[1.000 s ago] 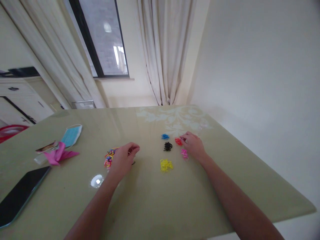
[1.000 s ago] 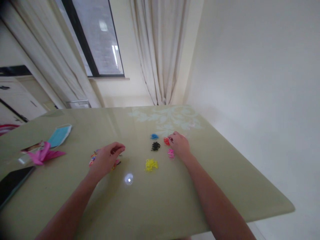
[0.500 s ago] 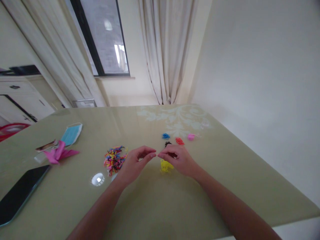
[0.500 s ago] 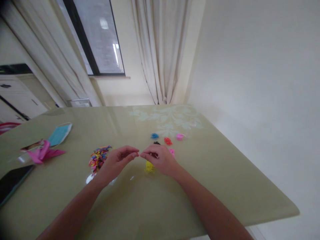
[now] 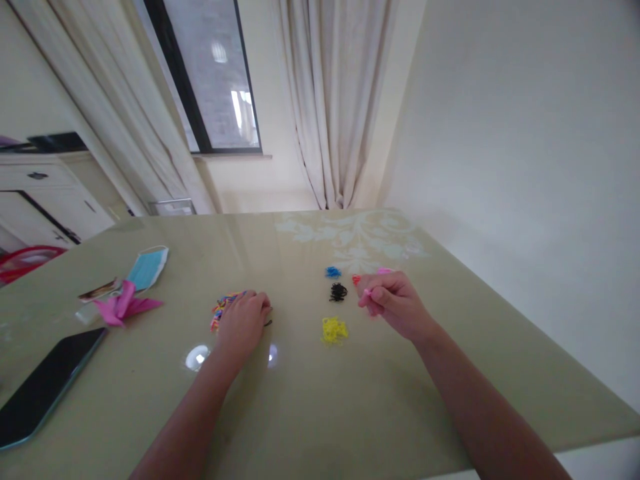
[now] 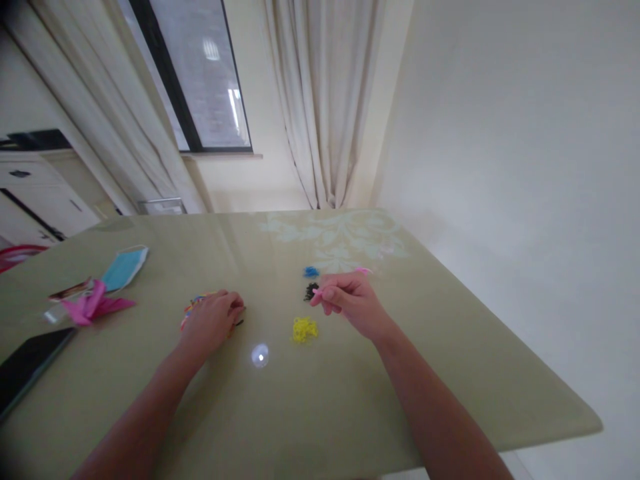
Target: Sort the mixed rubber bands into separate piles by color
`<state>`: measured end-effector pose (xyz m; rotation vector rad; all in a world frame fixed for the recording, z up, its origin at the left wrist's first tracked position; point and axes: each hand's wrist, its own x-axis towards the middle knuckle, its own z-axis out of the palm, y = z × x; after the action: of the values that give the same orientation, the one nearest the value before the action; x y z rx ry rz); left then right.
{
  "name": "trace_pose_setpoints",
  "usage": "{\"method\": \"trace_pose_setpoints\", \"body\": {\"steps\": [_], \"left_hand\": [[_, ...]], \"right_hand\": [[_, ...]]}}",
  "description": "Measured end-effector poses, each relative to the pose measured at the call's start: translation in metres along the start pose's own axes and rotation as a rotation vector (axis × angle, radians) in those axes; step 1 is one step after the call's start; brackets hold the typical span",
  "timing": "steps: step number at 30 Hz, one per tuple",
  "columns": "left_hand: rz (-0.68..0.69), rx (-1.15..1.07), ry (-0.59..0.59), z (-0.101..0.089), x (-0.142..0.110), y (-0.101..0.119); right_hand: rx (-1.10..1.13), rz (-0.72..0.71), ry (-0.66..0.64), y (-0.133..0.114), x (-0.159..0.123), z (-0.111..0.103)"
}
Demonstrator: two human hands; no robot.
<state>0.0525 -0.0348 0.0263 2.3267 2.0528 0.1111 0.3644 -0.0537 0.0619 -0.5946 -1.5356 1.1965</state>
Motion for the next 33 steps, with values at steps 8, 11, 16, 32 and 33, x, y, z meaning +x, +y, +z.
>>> {"method": "trace_pose_setpoints", "body": {"steps": [8,11,16,32,33], "left_hand": [[0.029,0.011,0.078,0.005,0.0,0.0],[0.017,-0.029,0.106,0.003,0.0,0.002],[0.022,-0.183,0.109,0.002,0.003,0.004],[0.27,-1.189,-0.041,-0.001,-0.015,0.052],[0.272,-1.213,-0.057,-0.001,-0.017,0.055]], "right_hand": [[-0.425,0.15,-0.006,-0.009,0.006,-0.031],[-0.789,0.263,-0.018,-0.006,0.009,-0.056],[-0.933,0.5,-0.232,0.016,0.005,-0.086],[-0.614,0.205,-0.105,0.025,0.009,-0.009],[-0.57,0.202,-0.124,0.028,0.008,0.004]]}}
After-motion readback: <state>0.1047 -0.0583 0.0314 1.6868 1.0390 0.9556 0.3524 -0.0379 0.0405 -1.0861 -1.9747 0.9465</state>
